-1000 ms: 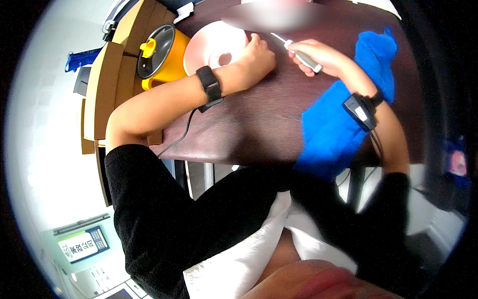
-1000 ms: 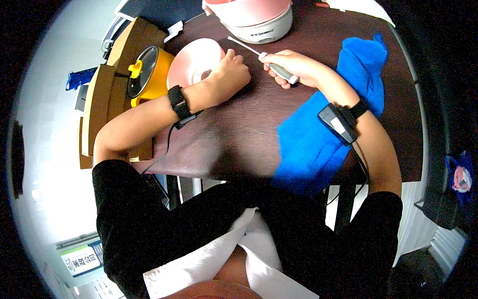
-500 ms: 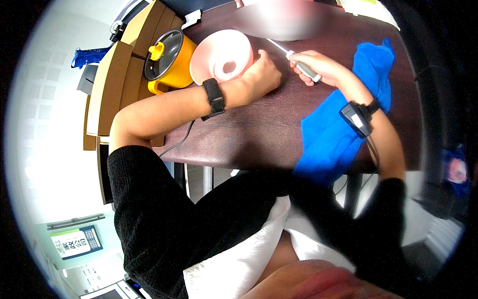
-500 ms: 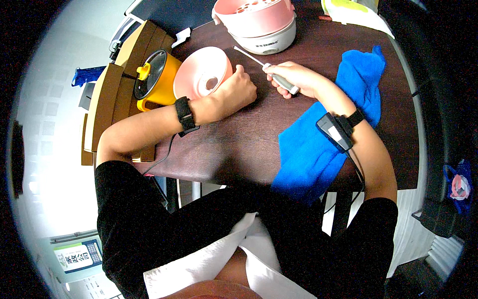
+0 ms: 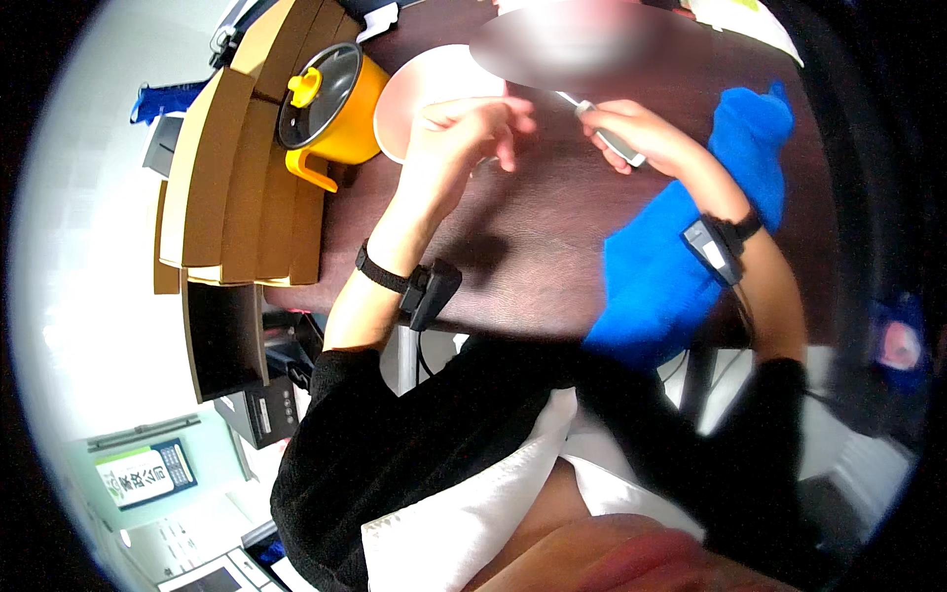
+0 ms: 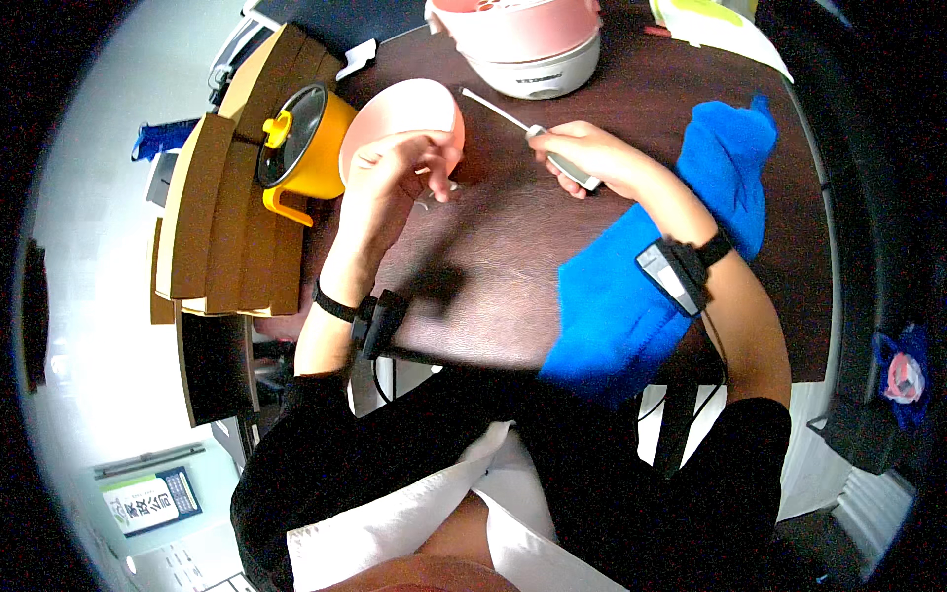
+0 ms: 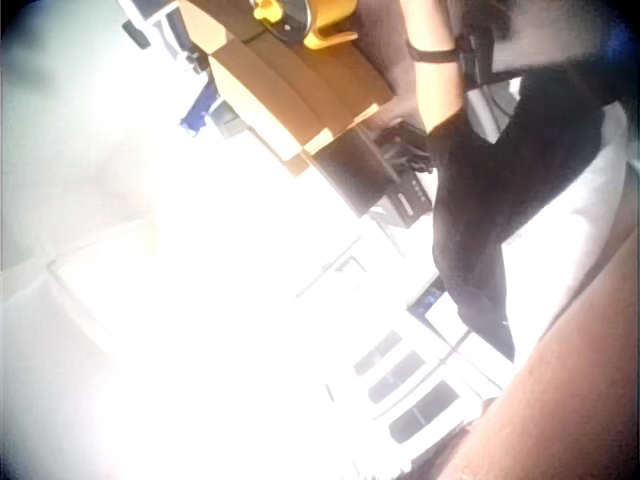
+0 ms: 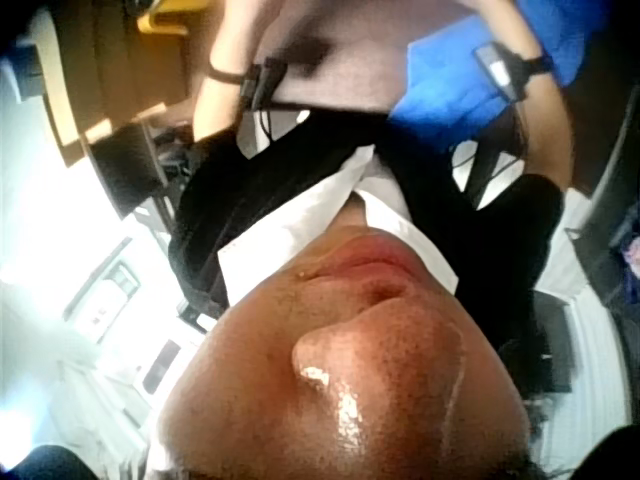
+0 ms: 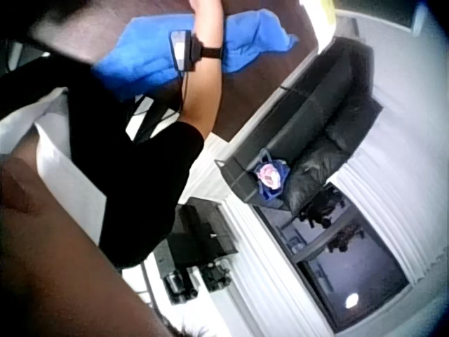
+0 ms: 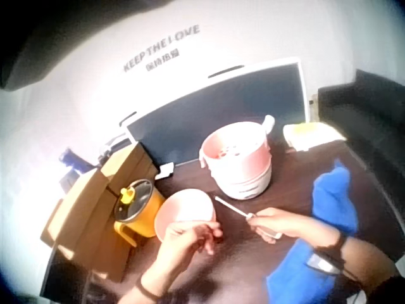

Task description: The person uses a screwdriver to tighten screws inside a pink plastic bowl component. They then place a perforated pink insert into the bowl and fit a white lid on top.

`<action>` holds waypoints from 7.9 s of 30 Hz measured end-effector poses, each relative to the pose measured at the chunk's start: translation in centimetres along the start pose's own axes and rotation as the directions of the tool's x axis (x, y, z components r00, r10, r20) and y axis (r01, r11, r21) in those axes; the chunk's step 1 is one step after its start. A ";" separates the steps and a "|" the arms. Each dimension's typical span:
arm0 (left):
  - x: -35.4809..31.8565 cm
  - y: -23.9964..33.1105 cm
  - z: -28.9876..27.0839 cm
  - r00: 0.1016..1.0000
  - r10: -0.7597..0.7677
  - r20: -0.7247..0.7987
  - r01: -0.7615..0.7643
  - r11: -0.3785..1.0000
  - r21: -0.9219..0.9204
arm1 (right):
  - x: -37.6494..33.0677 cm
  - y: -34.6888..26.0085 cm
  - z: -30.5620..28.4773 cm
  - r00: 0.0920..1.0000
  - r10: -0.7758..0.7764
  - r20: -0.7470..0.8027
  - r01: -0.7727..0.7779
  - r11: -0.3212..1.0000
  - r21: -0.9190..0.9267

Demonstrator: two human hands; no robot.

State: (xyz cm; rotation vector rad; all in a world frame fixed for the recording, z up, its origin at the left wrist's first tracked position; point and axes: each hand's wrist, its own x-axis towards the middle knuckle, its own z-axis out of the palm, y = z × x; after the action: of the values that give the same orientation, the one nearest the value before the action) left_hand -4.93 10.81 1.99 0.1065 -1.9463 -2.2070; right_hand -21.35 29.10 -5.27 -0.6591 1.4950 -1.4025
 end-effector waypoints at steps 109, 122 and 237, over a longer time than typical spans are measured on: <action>-2.1 0.2 -9.5 0.868 0.120 -0.482 -0.369 0.806 -0.462 | 4.5 -9.4 11.0 0.974 -0.112 0.195 0.184 0.896 -0.405; -1.9 -0.5 -9.4 0.839 0.242 -0.487 -0.397 0.885 -0.243 | 4.8 -8.4 10.8 0.863 0.124 0.489 -0.147 0.989 0.008; 10.7 -2.0 -13.0 0.759 -0.635 0.144 0.368 0.600 0.710 | 3.5 -16.2 1.1 0.897 0.438 -0.054 -0.087 0.056 -0.995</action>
State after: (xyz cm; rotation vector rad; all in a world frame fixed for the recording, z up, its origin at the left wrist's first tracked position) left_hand -13.25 -3.68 -0.90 0.4158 -3.2096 -1.7647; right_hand -25.32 22.37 9.43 -1.2201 2.0826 0.3062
